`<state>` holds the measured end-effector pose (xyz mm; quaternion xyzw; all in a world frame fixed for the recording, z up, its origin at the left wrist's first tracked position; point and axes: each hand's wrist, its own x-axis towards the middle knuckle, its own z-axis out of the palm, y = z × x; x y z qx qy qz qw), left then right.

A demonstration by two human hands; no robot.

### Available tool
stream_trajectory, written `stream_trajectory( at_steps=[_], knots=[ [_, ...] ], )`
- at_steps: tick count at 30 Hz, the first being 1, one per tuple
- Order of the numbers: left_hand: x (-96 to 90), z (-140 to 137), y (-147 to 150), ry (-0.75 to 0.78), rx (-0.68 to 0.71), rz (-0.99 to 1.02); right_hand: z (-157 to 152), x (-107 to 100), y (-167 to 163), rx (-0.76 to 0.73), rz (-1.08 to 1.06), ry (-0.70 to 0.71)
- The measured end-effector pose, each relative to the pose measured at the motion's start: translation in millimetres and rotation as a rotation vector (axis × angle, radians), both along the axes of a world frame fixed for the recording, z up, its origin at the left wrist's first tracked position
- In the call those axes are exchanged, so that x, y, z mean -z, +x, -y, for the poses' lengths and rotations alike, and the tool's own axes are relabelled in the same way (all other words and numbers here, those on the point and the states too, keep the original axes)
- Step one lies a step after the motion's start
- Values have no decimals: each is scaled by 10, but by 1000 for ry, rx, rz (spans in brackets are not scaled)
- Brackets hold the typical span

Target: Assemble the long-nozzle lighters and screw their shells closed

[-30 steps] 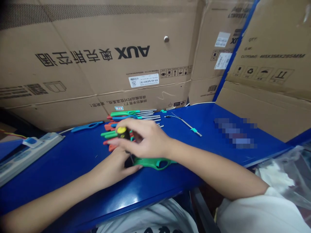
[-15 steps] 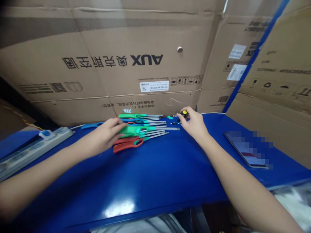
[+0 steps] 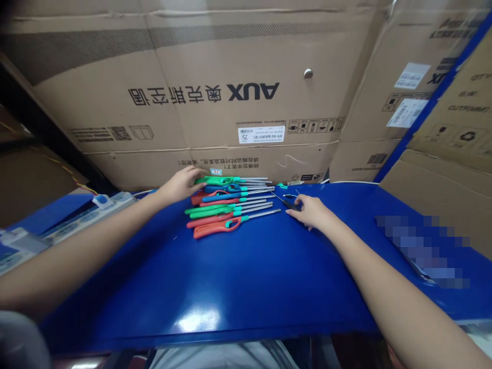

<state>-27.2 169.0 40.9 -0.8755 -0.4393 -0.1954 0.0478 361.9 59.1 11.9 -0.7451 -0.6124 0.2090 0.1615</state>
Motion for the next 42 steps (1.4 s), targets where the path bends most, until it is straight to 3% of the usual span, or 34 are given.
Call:
stream_trajectory(
  at_steps=[7, 12, 17, 21, 25, 27, 30, 33, 37, 42],
  knots=[
    [-131, -107, -609, -32, -224, -67, -22, 109, -31, -97, 229, 62],
    [5, -113, -977, -215, -255, -224, -12, 149, -81, -73, 384, 81],
    [57, -11, -1094, -245, -294, -276, 78, 41, -174, -11, 515, 151],
    [-179, 205, -1009, -201, -322, -257, 171, -4, -250, -50, 437, 440],
    [-355, 829, -520, -115, -236, -200, 321, 25, -413, -448, 99, 873],
    [-297, 1254, -160, -101, -113, -220, 419, 37, -542, -668, -14, 950],
    [-49, 1783, 312, -145, 117, -267, 560, 47, -748, -930, -42, 852],
    [244, 1969, 534, -240, 238, -241, 639, 78, -874, -1126, 68, 647],
    [492, 1746, 503, -242, 318, -21, 610, 150, -855, -1128, 117, 466],
    [622, 1377, 389, -325, 385, 239, 456, 234, -808, -955, -174, 407]
  ],
)
